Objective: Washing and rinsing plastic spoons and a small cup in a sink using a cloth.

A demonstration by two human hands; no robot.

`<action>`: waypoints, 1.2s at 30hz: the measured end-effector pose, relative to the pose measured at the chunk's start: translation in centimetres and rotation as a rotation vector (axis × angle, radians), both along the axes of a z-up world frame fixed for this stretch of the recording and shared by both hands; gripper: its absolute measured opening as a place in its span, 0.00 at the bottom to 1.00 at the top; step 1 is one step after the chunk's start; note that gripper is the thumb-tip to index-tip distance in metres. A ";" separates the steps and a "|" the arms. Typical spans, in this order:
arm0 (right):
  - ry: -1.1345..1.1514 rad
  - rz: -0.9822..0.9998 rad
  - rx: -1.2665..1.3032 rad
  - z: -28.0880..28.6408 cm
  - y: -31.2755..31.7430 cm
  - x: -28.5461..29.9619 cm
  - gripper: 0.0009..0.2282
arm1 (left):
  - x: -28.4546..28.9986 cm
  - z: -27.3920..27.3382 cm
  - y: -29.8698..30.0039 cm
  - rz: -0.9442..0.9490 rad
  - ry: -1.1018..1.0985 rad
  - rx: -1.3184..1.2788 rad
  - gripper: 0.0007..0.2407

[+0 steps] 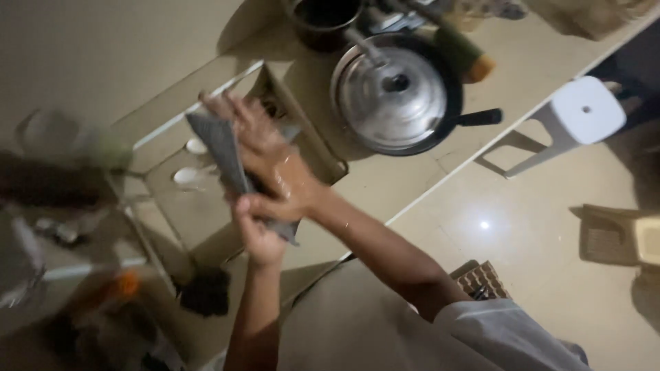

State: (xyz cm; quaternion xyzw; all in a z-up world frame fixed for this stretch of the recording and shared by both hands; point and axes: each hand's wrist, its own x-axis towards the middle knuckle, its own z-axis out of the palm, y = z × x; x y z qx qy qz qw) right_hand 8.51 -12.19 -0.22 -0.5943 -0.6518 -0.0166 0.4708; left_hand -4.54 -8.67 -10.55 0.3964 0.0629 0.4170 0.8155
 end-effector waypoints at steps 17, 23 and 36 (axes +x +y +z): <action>0.345 0.120 0.036 -2.2 -4.4 -2.3 0.40 | 1.0 -2.9 -0.9 0.048 0.443 0.522 0.29; 0.640 0.017 0.032 -4.6 -3.3 2.9 0.44 | 0.5 -2.4 -2.5 -0.098 0.414 0.436 0.32; 1.025 0.205 0.127 -12.0 -2.0 -0.1 0.38 | 4.4 7.8 -3.9 -0.081 0.391 0.574 0.34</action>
